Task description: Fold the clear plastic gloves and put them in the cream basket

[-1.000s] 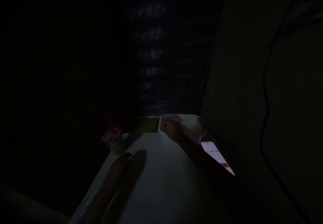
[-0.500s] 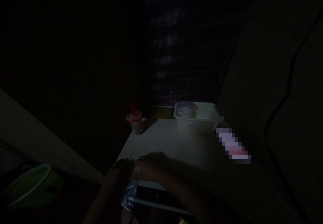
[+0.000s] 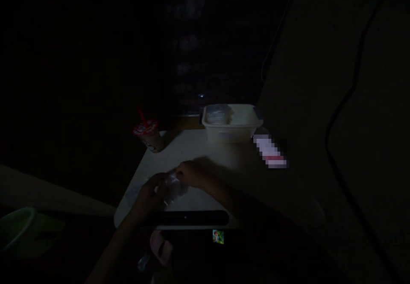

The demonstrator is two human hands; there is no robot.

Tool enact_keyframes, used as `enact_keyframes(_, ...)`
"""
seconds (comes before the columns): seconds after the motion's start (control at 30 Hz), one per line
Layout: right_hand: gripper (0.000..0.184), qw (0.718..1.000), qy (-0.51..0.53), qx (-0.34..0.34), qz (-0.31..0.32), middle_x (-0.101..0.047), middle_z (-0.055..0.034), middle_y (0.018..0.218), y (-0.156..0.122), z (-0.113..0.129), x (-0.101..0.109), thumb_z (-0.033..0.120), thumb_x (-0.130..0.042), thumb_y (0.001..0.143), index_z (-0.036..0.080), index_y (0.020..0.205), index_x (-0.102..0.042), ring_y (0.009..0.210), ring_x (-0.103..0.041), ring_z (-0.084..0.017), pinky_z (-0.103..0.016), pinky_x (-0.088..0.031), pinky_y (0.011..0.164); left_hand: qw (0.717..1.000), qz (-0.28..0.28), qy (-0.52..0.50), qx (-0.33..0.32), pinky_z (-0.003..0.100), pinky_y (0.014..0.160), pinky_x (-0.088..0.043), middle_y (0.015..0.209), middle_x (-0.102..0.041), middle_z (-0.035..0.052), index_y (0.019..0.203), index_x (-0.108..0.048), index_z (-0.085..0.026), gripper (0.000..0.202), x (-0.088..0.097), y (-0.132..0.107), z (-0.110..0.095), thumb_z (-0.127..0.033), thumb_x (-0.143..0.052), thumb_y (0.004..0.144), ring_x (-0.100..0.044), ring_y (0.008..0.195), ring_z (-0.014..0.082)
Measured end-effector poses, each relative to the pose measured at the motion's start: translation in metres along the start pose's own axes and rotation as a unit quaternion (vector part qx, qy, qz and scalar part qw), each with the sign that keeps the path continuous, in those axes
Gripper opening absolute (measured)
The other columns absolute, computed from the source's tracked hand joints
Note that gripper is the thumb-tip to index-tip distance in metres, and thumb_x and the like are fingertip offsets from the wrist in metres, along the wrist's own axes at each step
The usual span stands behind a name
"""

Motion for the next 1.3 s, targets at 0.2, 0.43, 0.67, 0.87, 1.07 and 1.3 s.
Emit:
enact_keyframes(0.2, 0.02, 0.998, -0.024, -0.05, -0.033, -0.062, -0.0019, 0.072, -0.027, -0.035, 0.026, 0.023, -0.043, 0.074, 0.017, 0.071, -0.062, 0.067, -0.054, -0.011, -0.021, -0.034, 0.058, 0.999, -0.004, -0.021, -0.04, 0.03, 0.076, -0.042, 0.091, -0.06, 0.009, 0.083, -0.06, -0.014, 0.027, -0.035, 0.034, -0.03, -0.024, -0.036, 0.074, -0.054, 0.085, 0.0174)
enact_keyframes(0.43, 0.037, 0.987, -0.024, -0.042, -0.153, -0.056, -0.0046, 0.091, -0.051, -0.056, 0.038, 0.038, -0.057, 0.065, 0.018, 0.096, -0.055, 0.085, -0.049, -0.016, -0.026, -0.034, 0.072, 0.994, -0.069, -0.079, 0.02, 0.023, 0.058, -0.044, 0.072, -0.06, 0.0044, 0.073, -0.059, -0.013, 0.023, -0.051, 0.057, -0.059, -0.029, -0.043, 0.071, -0.055, 0.063, 0.0127)
enact_keyframes(0.67, 0.016, 0.977, 0.065, -0.065, -0.19, -0.06, -0.0014, 0.077, -0.054, -0.079, 0.031, 0.013, -0.047, 0.072, 0.017, 0.082, -0.059, 0.07, -0.052, -0.011, -0.022, -0.035, 0.065, 0.953, -0.115, -0.253, 0.126, 0.021, 0.061, -0.043, 0.065, -0.061, 0.0006, 0.068, -0.059, -0.013, 0.02, -0.059, 0.067, -0.071, -0.028, -0.047, 0.068, -0.055, 0.065, 0.0119)
enact_keyframes(0.87, 0.014, 0.965, 0.12, -0.07, -0.224, -0.057, -0.0013, 0.068, -0.058, -0.085, 0.032, 0.015, -0.047, 0.071, 0.015, 0.072, -0.061, 0.062, -0.051, -0.009, -0.021, -0.036, 0.058, 0.904, -0.123, -0.367, 0.182, 0.024, 0.059, -0.044, 0.065, -0.059, 0.0008, 0.071, -0.058, -0.011, 0.019, -0.069, 0.067, -0.055, -0.028, -0.053, 0.063, -0.055, 0.061, 0.0121)
enact_keyframes(1.07, 0.017, 0.961, 0.108, -0.074, -0.243, -0.059, -0.0021, 0.077, -0.06, -0.079, 0.036, 0.024, -0.054, 0.068, 0.016, 0.082, -0.061, 0.073, -0.053, -0.011, -0.023, -0.037, 0.067, 0.95, -0.084, -0.269, 0.135, 0.023, 0.062, -0.044, 0.068, -0.06, 0.0013, 0.071, -0.058, -0.012, 0.017, -0.071, 0.063, -0.067, -0.026, -0.052, 0.065, -0.055, 0.065, 0.0123)
enact_keyframes(1.3, 0.014, 0.969, 0.071, -0.057, -0.229, -0.06, -0.0019, 0.075, -0.062, -0.083, 0.037, 0.015, -0.05, 0.07, 0.016, 0.076, -0.062, 0.072, -0.054, -0.011, -0.023, -0.037, 0.068, 0.985, -0.063, -0.149, 0.058, 0.023, 0.065, -0.044, 0.079, -0.062, 0.0029, 0.08, -0.059, -0.014, 0.02, -0.07, 0.059, -0.069, -0.025, -0.046, 0.07, -0.056, 0.069, 0.0127)
Point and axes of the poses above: each hand's wrist, its own y-axis towards the middle knuckle, its own x-axis out of the back of the hand, z = x × y, the point moved 2 cm from there along y, towards the middle knuckle
